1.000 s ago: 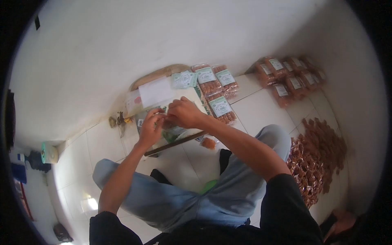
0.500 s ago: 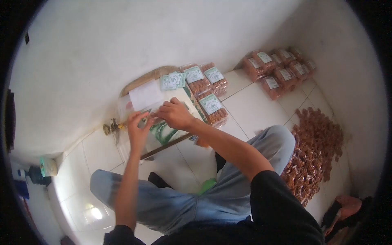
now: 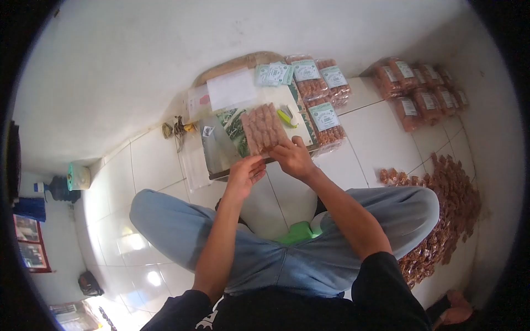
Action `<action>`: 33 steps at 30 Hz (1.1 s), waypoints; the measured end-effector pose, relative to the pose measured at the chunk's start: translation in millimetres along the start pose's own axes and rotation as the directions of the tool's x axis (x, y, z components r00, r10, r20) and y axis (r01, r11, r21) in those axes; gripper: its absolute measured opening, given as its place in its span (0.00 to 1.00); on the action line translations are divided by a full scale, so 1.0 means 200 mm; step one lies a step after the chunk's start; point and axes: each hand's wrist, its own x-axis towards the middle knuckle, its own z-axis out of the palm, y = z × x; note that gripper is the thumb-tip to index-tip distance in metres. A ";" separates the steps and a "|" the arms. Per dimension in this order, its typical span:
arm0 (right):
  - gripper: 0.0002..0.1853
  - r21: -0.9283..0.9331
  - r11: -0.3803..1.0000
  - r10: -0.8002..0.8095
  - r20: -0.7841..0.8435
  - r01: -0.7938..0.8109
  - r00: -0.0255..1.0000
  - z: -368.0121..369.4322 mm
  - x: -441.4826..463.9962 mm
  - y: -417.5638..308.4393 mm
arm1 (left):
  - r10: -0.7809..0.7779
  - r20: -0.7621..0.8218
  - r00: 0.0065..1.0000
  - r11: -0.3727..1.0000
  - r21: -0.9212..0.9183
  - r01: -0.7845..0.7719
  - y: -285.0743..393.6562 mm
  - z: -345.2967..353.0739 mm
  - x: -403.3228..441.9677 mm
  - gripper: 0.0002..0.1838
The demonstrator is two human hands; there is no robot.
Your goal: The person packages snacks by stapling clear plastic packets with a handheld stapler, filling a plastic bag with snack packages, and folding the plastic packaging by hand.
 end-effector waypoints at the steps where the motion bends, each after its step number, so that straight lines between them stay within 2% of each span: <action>1: 0.14 0.005 1.000 0.002 0.002 -0.002 1.000 0.01 -0.02 0.00 | -0.016 -0.008 1.000 0.997 0.069 0.016 -0.01 0.00 0.01 0.18; 5: 0.14 -0.009 1.000 0.002 0.000 -0.002 1.000 0.03 -0.08 0.00 | 0.031 -0.115 0.993 0.988 0.153 -0.013 -0.07 0.04 0.03 0.22; 7: 0.14 -0.013 1.000 0.010 0.022 -0.010 1.000 0.05 -0.10 0.00 | 0.071 -0.181 0.981 0.995 0.088 -0.055 -0.11 0.03 0.06 0.23; 13: 0.15 -0.018 1.000 -0.022 0.080 0.024 0.997 0.08 -0.13 0.00 | 0.042 -0.247 0.968 0.999 0.032 -0.035 -0.20 0.00 0.13 0.24; 16: 0.10 -0.084 0.993 -0.078 0.051 0.082 0.996 0.09 -0.13 0.00 | 0.052 -0.287 0.957 0.999 0.016 -0.049 -0.25 0.00 0.17 0.23; 19: 0.10 -0.053 0.994 -0.092 0.070 0.096 0.993 0.09 -0.14 0.02 | 0.070 -0.305 0.950 0.997 -0.005 -0.075 -0.28 0.00 0.18 0.24; 21: 0.11 0.099 0.992 -0.087 0.051 0.081 0.995 0.07 -0.12 0.04 | 0.061 -0.311 0.949 0.998 0.005 -0.062 -0.28 0.00 0.18 0.24; 22: 0.11 0.103 0.991 -0.089 0.057 0.083 0.994 0.06 -0.10 0.05 | 0.060 -0.311 0.949 0.998 0.022 -0.056 -0.27 0.00 0.18 0.24; 24: 0.13 0.065 0.970 0.233 0.033 -0.235 0.972 0.04 -0.04 0.12 | 0.056 -0.316 0.947 0.998 0.033 -0.048 -0.27 0.01 0.17 0.24; 26: 0.17 -0.043 0.879 0.470 -0.095 -0.475 0.878 0.15 -0.01 0.31 | 0.055 -0.327 0.943 0.998 0.046 -0.042 -0.26 0.00 0.18 0.23; 28: 0.20 -0.007 0.762 0.647 0.002 -0.647 0.762 0.15 0.09 0.43 | 0.089 -0.292 0.952 0.995 0.075 -0.070 -0.28 -0.01 0.18 0.24; 29: 0.20 -0.008 0.761 0.648 0.004 -0.648 0.761 0.15 0.12 0.46 | 0.086 -0.292 0.952 0.995 0.074 -0.068 -0.28 -0.01 0.17 0.24; 31: 0.24 -0.059 0.671 0.716 0.312 -0.739 0.624 0.15 0.17 0.51 | 0.104 -0.322 0.941 0.995 0.035 -0.098 -0.28 0.00 0.17 0.23; 32: 0.24 -0.060 0.671 0.716 0.312 -0.739 0.624 0.14 0.19 0.52 | 0.104 -0.321 0.941 0.995 0.034 -0.098 -0.27 0.01 0.16 0.23; 33: 0.26 -0.146 0.702 0.687 0.397 -0.697 0.608 0.14 0.22 0.53 | 0.095 -0.324 0.941 0.995 0.026 -0.092 -0.27 0.01 0.16 0.23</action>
